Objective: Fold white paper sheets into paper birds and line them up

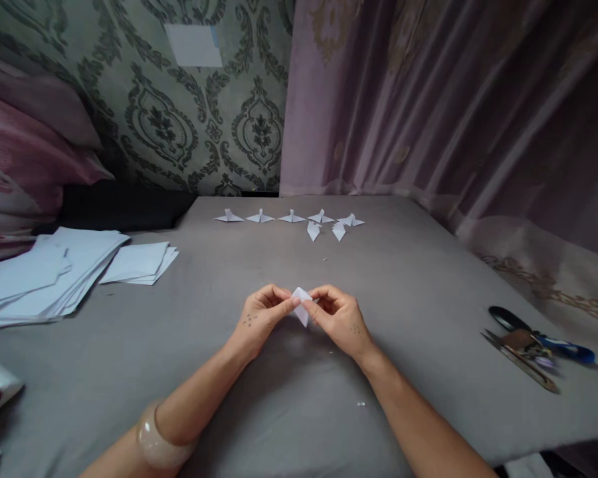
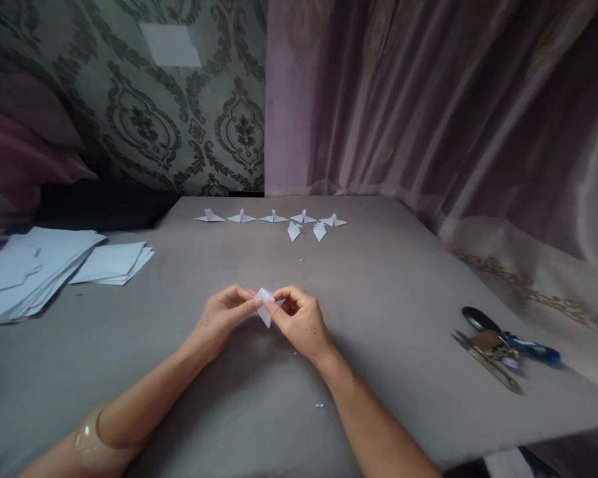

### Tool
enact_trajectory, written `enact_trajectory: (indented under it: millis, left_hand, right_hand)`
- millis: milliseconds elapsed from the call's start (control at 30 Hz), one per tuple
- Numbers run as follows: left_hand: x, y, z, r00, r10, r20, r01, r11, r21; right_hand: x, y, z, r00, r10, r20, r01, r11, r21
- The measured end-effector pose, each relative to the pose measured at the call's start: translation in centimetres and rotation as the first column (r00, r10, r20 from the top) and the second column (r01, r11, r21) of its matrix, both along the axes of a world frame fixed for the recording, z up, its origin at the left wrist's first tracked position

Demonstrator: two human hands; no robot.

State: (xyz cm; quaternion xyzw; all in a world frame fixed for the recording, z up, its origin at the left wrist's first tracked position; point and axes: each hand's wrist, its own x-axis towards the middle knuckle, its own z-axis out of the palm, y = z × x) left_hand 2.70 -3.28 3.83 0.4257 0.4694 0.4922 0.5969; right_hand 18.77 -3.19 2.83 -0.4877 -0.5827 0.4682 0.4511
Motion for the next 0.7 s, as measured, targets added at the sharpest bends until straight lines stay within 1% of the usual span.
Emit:
enact_trajectory:
  millis: [67, 167, 300, 400, 467, 567, 633, 700]
  left_hand:
    - [0.03, -0.06, 0.06, 1.000, -0.003, 0.005, 0.003, 1.000, -0.001]
    - [0.06, -0.10, 0.12, 1.000, -0.009, 0.013, 0.009, 1.000, -0.003]
    - [0.09, -0.05, 0.01, 1.000, -0.015, 0.017, 0.015, 1.000, -0.001]
    - [0.03, 0.04, -0.24, 0.996, -0.041, 0.075, 0.039, 0.999, 0.025]
    - [-0.07, 0.05, -0.40, 0.991, -0.099, 0.094, 0.095, 0.995, 0.039]
    - [-0.20, -0.03, -0.57, 0.982, -0.191, -0.009, 0.191, 0.981, 0.015]
    - [-0.20, -0.10, -0.68, 0.975, -0.209, -0.082, 0.208, 0.978, -0.012]
    - [-0.15, -0.11, -0.83, 0.982, -0.181, -0.057, 0.179, 0.983, -0.030]
  right_hand:
    - [-0.02, 0.02, 0.11, 1.000, -0.012, -0.016, 0.012, 1.000, -0.005]
    - [-0.02, 0.01, 0.57, 0.998, 0.007, -0.063, -0.009, 1.000, -0.030]
    - [-0.13, 0.04, 0.91, 0.991, 0.001, -0.136, -0.013, 0.996, -0.087]
    - [-0.13, 0.09, 0.78, 0.989, -0.017, -0.149, 0.001, 0.994, -0.105]
    - [-0.01, 0.07, 0.63, 0.996, -0.006, -0.088, 0.000, 0.998, -0.066]
    - [0.21, -0.02, 0.46, 0.997, 0.013, 0.082, -0.018, 0.998, 0.060]
    - [0.26, -0.06, 0.41, 0.989, 0.006, 0.144, -0.024, 0.992, 0.123]
    - [0.19, -0.06, 0.39, 0.991, -0.005, 0.133, -0.013, 0.990, 0.138]
